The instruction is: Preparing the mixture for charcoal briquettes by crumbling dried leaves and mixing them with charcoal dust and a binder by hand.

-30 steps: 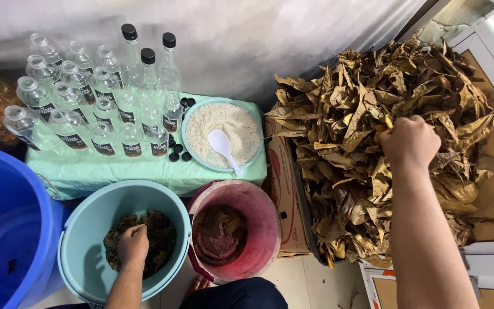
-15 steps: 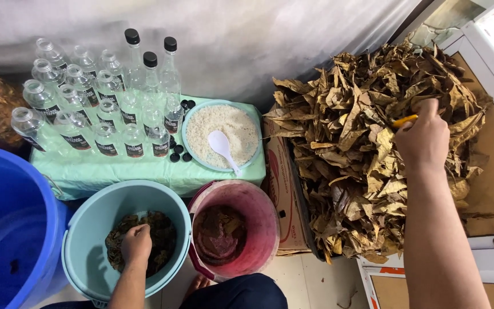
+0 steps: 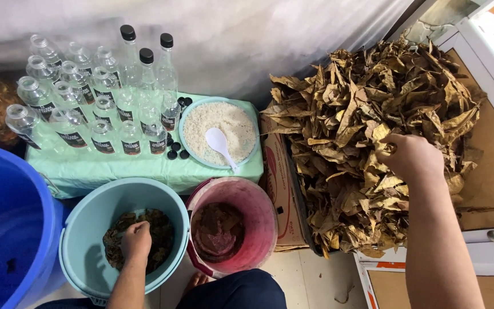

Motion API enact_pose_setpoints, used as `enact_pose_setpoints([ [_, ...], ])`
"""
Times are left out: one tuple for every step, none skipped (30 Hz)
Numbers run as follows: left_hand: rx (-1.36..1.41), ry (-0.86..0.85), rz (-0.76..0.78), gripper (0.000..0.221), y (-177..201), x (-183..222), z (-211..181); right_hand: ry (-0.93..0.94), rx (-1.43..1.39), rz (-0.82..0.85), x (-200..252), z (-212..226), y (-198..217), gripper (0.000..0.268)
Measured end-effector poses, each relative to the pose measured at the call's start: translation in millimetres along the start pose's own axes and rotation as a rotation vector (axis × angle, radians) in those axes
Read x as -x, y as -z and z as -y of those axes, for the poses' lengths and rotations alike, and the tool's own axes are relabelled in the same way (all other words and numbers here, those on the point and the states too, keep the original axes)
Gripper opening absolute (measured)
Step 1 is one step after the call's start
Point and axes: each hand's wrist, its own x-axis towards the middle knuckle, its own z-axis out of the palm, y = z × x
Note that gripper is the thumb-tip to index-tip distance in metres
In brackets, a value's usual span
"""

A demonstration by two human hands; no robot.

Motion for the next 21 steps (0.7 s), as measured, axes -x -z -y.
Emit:
enact_pose_setpoints([
  [-0.001, 0.003, 0.0, 0.035, 2, 3, -1, 0.002, 0.001, 0.003, -1, -4, -8, 0.041],
  [0.021, -0.002, 0.004, 0.035, 4, 5, -4, 0.028, -0.025, -0.123, -3, -7, -15, 0.031],
  [0.044, -0.007, 0.008, 0.035, 5, 7, -7, 0.052, -0.051, -0.249, -5, -10, -22, 0.022],
  [0.042, -0.006, 0.009, 0.035, 5, 7, -7, 0.051, -0.05, -0.247, -8, -13, -26, 0.022],
  [0.035, -0.017, 0.007, 0.036, 5, 7, -6, 0.079, -0.081, -0.289, -12, -15, -29, 0.012],
  [0.027, -0.028, 0.006, 0.036, 5, 6, -6, 0.106, -0.112, -0.33, -15, -17, -33, 0.017],
  [0.025, -0.027, 0.007, 0.036, 6, 7, -6, 0.105, -0.112, -0.328, -14, -18, -33, 0.017],
  [0.023, -0.02, 0.012, 0.036, 6, 8, -6, 0.088, -0.124, -0.298, -14, -18, -32, 0.012],
  [0.021, -0.013, 0.016, 0.036, 6, 9, -7, 0.071, -0.135, -0.268, -14, -18, -31, 0.008],
  [0.02, -0.012, 0.017, 0.036, 5, 5, -3, 0.071, -0.134, -0.266, -12, -15, -28, 0.008],
  [0.019, -0.021, 0.008, 0.036, 4, 2, 0, 0.063, -0.137, -0.29, -9, -12, -25, 0.008],
  [0.021, -0.032, -0.001, 0.036, 3, -1, 3, 0.056, -0.14, -0.317, -8, -10, -21, 0.015],
  [0.022, -0.032, -0.002, 0.036, 3, -2, 3, 0.057, -0.14, -0.318, -9, -9, -20, 0.015],
  [0.021, -0.03, 0.002, 0.036, 3, -1, 3, 0.076, -0.163, -0.327, -10, -9, -20, 0.016],
  [0.02, -0.028, 0.005, 0.036, 3, -1, 2, 0.095, -0.187, -0.337, -11, -9, -19, 0.018],
  [0.019, -0.027, 0.006, 0.036, 3, 0, 3, 0.095, -0.186, -0.336, -11, -9, -20, 0.018],
  [0.024, -0.026, 0.009, 0.036, 2, 1, 3, 0.115, -0.193, -0.374, -10, -9, -20, 0.013],
  [0.03, -0.028, 0.011, 0.036, 2, 0, 2, 0.135, -0.201, -0.417, -11, -8, -19, 0.01],
  [0.032, -0.03, 0.01, 0.036, 2, -2, 2, 0.135, -0.201, -0.419, -12, -8, -17, 0.01],
  [0.011, -0.025, 0.008, 0.036, 1, -3, 4, 0.112, -0.268, -0.367, -13, -8, -16, 0.019],
  [-0.01, -0.02, 0.005, 0.036, 1, -5, 5, 0.09, -0.333, -0.314, -13, -8, -14, 0.038],
])
